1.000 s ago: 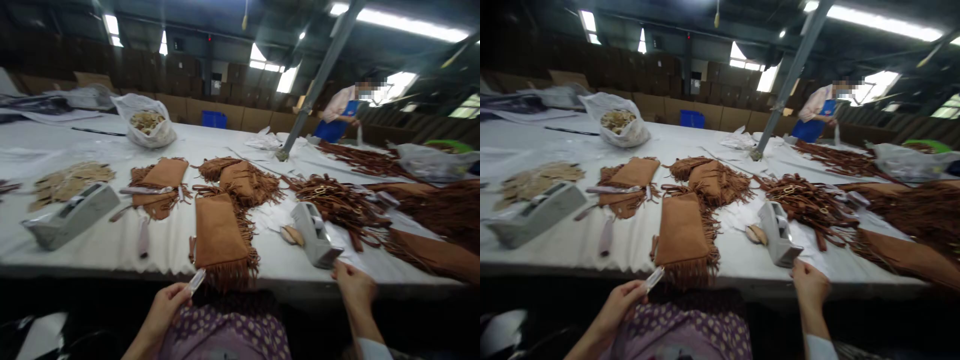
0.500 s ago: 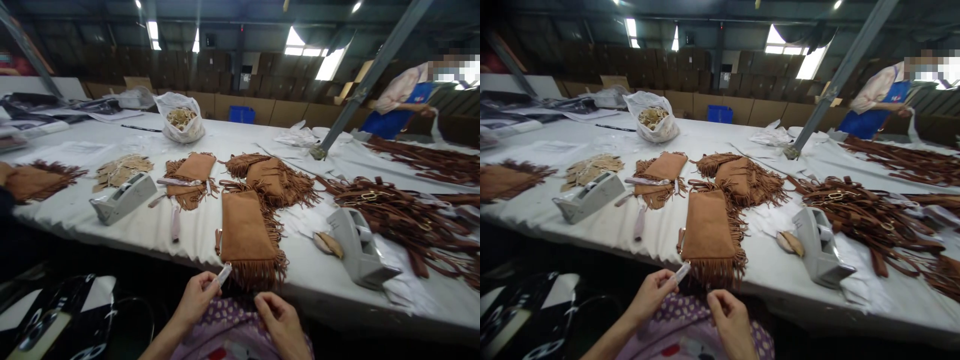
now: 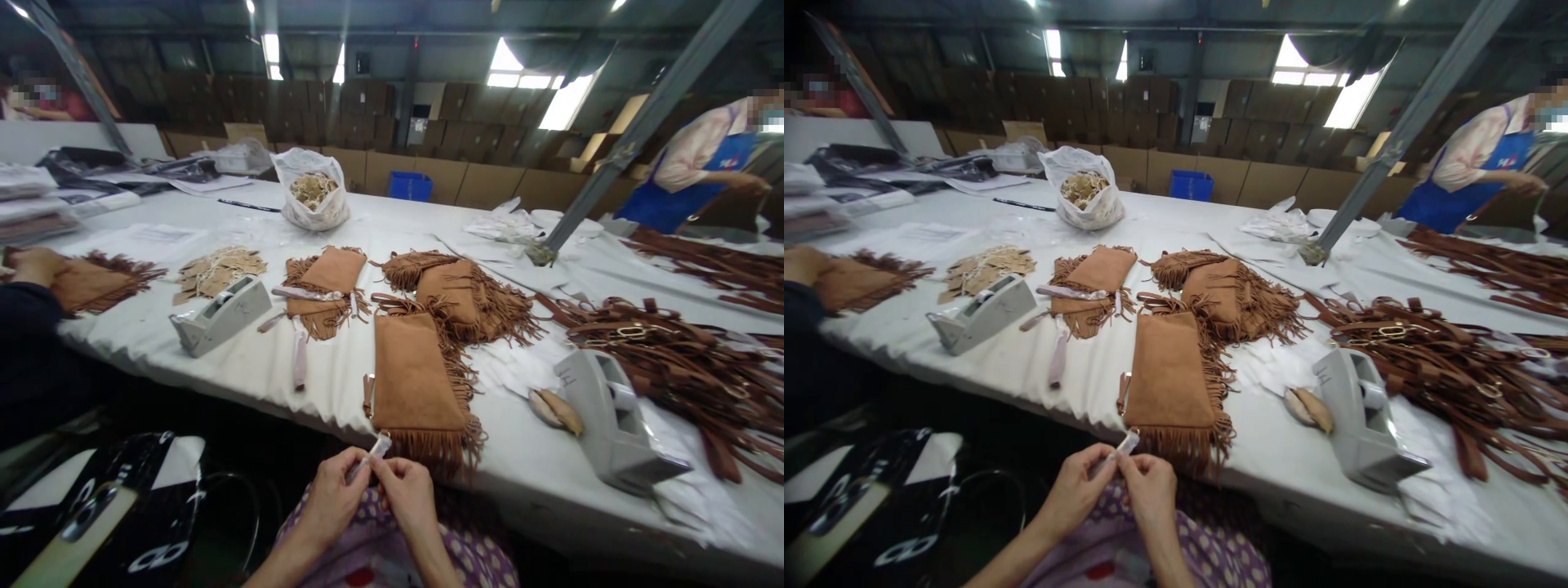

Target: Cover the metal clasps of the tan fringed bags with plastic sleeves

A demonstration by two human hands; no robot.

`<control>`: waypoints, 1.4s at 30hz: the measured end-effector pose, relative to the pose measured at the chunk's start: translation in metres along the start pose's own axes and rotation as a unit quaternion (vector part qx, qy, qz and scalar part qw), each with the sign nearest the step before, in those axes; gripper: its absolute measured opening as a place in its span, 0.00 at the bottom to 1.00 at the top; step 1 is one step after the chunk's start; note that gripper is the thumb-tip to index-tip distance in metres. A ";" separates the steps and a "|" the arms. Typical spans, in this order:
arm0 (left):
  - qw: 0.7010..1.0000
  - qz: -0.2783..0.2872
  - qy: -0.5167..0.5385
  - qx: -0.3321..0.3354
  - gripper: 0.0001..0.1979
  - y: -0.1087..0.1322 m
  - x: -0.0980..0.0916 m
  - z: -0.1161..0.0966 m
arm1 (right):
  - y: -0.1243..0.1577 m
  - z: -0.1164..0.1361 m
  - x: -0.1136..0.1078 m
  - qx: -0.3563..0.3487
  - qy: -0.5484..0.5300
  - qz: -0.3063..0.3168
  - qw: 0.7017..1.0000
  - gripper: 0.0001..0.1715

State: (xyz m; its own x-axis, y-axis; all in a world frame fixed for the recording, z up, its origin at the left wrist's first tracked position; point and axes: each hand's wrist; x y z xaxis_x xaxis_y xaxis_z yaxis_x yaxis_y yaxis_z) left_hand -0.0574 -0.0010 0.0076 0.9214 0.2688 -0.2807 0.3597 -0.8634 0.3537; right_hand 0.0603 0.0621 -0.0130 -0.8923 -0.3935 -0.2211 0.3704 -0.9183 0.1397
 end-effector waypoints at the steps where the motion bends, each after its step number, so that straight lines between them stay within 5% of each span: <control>1: 1.000 0.003 0.007 -0.005 0.12 -0.001 0.000 0.000 | 0.001 0.001 0.000 0.004 -0.003 -0.010 1.000 0.28; 8: 0.995 0.038 0.082 -0.049 0.15 -0.005 0.002 0.004 | 0.002 0.004 0.000 0.019 -0.126 0.016 0.992 0.27; 11: 0.995 -0.022 0.063 -0.068 0.14 -0.001 0.004 0.006 | 0.001 0.003 0.004 0.016 -0.125 0.004 0.992 0.28; 15: 0.993 -0.114 -0.035 0.014 0.18 0.008 0.005 0.009 | 0.001 0.002 0.007 0.012 -0.120 -0.011 0.993 0.29; 20: 0.988 -0.070 -0.110 0.080 0.17 0.010 0.005 0.013 | 0.001 0.002 0.007 0.010 -0.122 -0.017 0.992 0.29; 24: 0.997 -0.073 -0.036 0.016 0.15 0.000 0.006 0.012 | 0.002 0.002 0.004 0.002 -0.112 -0.007 0.994 0.28; 27: 0.994 -0.015 0.087 -0.067 0.15 -0.010 0.005 0.009 | 0.001 0.002 0.001 -0.018 -0.103 0.008 0.994 0.28; 32: 0.923 0.142 0.285 -0.216 0.20 -0.021 0.002 0.009 | -0.002 -0.002 -0.010 -0.047 -0.057 0.028 0.997 0.31; 37: 0.966 0.024 0.203 -0.157 0.21 -0.017 0.003 0.005 | 0.004 -0.002 -0.028 -0.022 -0.039 -0.099 0.994 0.34; 42: 0.995 -0.037 0.075 -0.058 0.17 -0.007 0.008 0.002 | 0.020 0.007 -0.015 0.020 -0.156 -0.050 0.986 0.43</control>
State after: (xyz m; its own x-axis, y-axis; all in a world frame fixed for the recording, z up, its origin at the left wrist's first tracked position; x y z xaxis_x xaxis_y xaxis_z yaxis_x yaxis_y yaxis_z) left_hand -0.0530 0.0060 0.0018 0.8999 0.3984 -0.1773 0.4346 -0.7855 0.4405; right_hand 0.0795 0.0503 0.0001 -0.9620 -0.2636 0.0713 0.2722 -0.9469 0.1710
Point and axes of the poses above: each hand's wrist, its own y-axis away from the middle knuckle, its own x-axis out of the palm, z = x × y, and after that the axes turned 14 degrees about -x, right-handed
